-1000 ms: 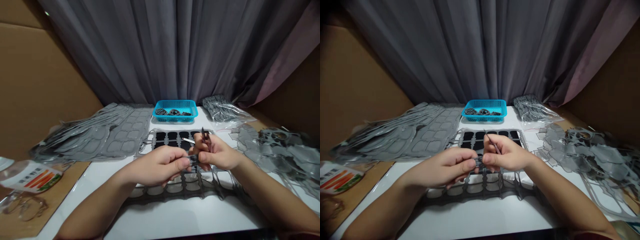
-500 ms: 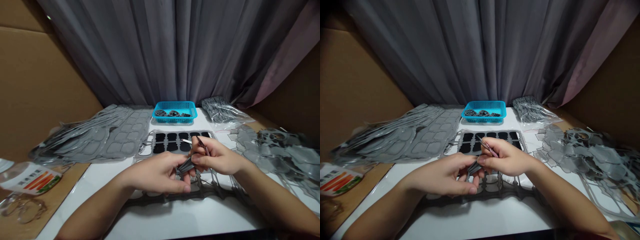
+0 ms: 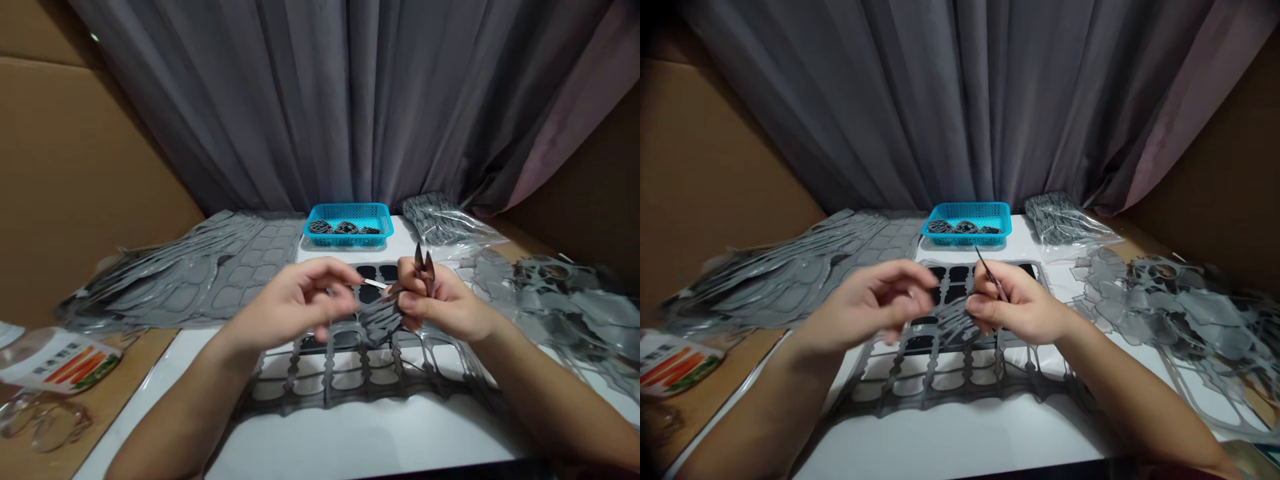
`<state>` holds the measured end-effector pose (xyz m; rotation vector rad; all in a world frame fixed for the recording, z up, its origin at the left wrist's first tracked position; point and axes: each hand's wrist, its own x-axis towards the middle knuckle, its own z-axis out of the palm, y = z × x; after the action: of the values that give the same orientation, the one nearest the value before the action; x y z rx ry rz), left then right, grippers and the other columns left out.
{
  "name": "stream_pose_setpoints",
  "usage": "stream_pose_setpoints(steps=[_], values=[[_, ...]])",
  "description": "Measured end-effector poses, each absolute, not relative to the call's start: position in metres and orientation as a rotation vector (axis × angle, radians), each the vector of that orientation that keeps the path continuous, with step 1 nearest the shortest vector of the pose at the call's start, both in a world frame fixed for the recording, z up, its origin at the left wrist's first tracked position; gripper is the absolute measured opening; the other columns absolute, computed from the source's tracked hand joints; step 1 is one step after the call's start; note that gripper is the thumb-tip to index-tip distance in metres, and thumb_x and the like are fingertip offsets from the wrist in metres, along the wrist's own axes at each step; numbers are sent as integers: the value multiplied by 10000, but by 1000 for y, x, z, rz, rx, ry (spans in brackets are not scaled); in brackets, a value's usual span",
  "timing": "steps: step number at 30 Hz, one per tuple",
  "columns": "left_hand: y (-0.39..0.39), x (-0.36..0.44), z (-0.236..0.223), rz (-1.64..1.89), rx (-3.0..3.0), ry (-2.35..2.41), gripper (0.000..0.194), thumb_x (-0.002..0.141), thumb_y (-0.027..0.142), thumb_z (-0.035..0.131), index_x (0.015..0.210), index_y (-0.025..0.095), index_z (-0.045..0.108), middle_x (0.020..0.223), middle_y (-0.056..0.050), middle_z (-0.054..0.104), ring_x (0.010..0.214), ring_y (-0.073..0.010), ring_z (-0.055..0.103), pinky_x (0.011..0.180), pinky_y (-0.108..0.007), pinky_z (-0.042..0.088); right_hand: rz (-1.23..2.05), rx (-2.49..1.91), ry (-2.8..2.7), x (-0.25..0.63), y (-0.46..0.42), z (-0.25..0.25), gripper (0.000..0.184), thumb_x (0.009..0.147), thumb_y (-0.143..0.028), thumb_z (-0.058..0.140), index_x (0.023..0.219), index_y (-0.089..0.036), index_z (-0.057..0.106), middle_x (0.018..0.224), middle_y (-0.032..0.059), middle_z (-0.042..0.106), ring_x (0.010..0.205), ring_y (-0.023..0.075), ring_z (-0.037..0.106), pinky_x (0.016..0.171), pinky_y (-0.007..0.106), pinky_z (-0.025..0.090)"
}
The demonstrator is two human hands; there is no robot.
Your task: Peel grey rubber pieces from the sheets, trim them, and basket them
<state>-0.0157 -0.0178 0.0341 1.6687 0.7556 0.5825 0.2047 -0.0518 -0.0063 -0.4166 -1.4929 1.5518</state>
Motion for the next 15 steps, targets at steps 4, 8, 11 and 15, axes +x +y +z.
stream_pose_setpoints(steps=[4, 8, 11, 15], values=[[-13, -11, 23, 933, 1595, 693, 667, 843, 702, 295, 497, 154, 453, 358, 52, 325, 336, -55, 290, 357, -181, 264, 1478, -531, -1578, 200, -53, -7, 307, 865, -225, 553, 691, -209, 300, 606, -75, 349, 537, 62, 431, 501, 185, 372], [-14, 1, 14, 716, 2031, 650, 545, 857, 633, 397, 823, 141, 629, 782, -37, 588, 734, -137, 545, 688, -255, 448, 1364, -670, -1723, 198, -55, -7, 275, 868, -229, 544, 696, -202, 332, 614, -68, 359, 562, 70, 430, 518, 192, 376], [-6, -3, 14, 327, 2284, 535, 207, 884, 334, 537, 948, 174, 651, 1046, -59, 581, 982, -173, 548, 866, -290, 429, 1441, -584, -1680, 201, -52, -8, 301, 863, -248, 558, 691, -206, 315, 626, -67, 361, 542, 62, 421, 494, 185, 374], [11, -17, 15, 369, 2231, 527, 426, 828, 205, 594, 1242, 224, 495, 1317, -85, 456, 1204, -220, 439, 1006, -364, 367, 1491, -505, -1591, 202, -47, -11, 323, 867, -240, 557, 687, -209, 291, 622, -76, 336, 528, 52, 411, 497, 179, 388]])
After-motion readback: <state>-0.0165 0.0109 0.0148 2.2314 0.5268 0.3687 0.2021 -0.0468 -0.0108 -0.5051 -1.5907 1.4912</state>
